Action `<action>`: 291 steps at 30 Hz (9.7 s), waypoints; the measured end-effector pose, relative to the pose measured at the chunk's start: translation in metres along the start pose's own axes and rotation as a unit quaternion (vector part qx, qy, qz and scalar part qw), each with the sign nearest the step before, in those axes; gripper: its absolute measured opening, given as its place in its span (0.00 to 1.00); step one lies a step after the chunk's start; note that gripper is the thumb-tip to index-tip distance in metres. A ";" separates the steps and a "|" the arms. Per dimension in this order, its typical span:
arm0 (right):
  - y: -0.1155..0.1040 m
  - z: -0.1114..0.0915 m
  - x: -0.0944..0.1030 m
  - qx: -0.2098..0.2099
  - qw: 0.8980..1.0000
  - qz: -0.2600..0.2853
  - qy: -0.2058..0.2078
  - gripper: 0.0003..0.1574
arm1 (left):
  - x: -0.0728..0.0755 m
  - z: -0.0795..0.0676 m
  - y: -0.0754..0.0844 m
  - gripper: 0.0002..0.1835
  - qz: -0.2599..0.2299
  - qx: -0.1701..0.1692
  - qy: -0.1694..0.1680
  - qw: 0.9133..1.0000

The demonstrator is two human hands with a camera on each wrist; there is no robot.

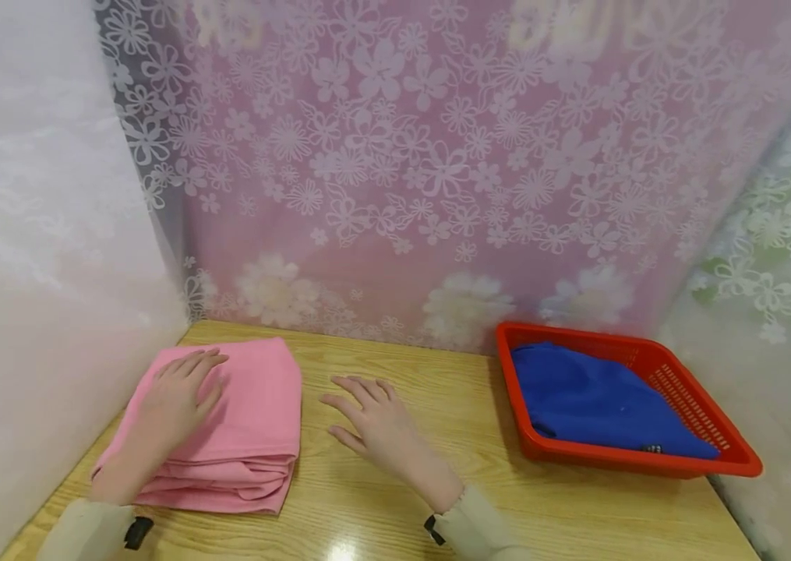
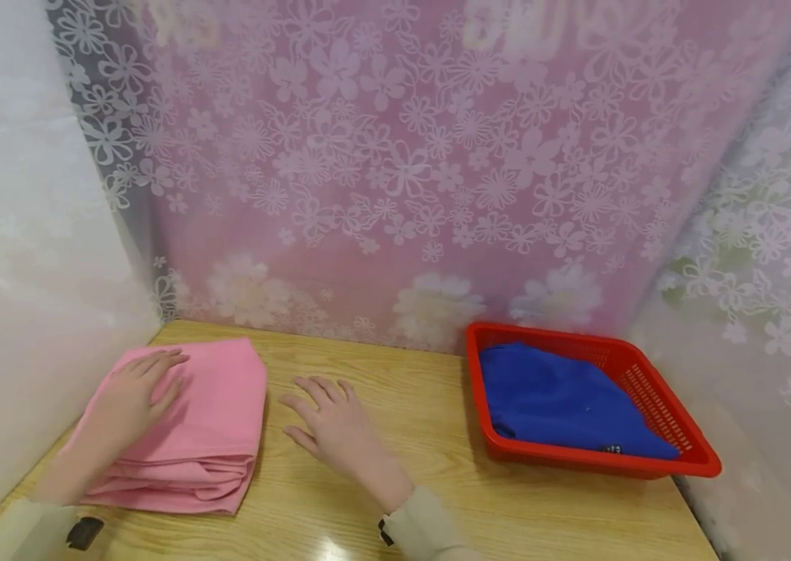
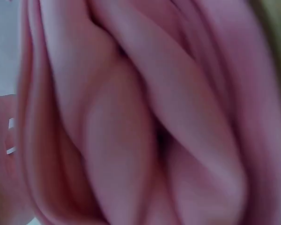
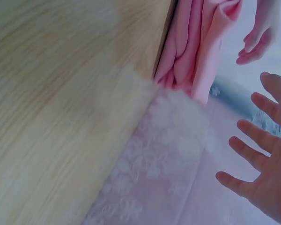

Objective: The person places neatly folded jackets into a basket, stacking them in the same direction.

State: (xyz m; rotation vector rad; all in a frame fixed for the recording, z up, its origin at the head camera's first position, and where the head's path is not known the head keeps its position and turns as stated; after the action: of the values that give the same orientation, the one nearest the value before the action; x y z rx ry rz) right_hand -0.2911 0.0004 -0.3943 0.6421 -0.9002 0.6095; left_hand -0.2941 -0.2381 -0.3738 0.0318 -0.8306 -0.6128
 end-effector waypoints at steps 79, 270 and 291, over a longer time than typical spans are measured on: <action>-0.014 -0.012 -0.055 -0.001 0.978 0.041 -0.206 0.30 | -0.051 -0.061 -0.046 0.45 -0.068 0.200 -0.164 0.964; 0.318 -0.221 0.184 -0.508 0.836 0.185 0.095 0.40 | -0.193 0.193 0.317 0.49 -0.426 0.113 -0.149 0.885; 0.384 -0.305 0.086 -0.445 0.861 0.232 -0.082 0.39 | -0.289 0.152 0.347 0.33 -0.255 0.136 -0.222 0.931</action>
State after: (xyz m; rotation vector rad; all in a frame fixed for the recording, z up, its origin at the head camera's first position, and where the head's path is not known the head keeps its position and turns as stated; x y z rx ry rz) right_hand -0.3685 0.4916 -0.3694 -0.3851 -1.3767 0.4867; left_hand -0.3762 0.2310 -0.3767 0.3828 -1.3638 -1.0115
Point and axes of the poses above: each hand's wrist, its own z-axis towards the middle knuckle, its own x-axis out of the back of the hand, y = z × x, the point moved 10 cm from there along z, towards the middle knuckle, and after that the axes turned 9 degrees about -z, right-handed, at the moved point
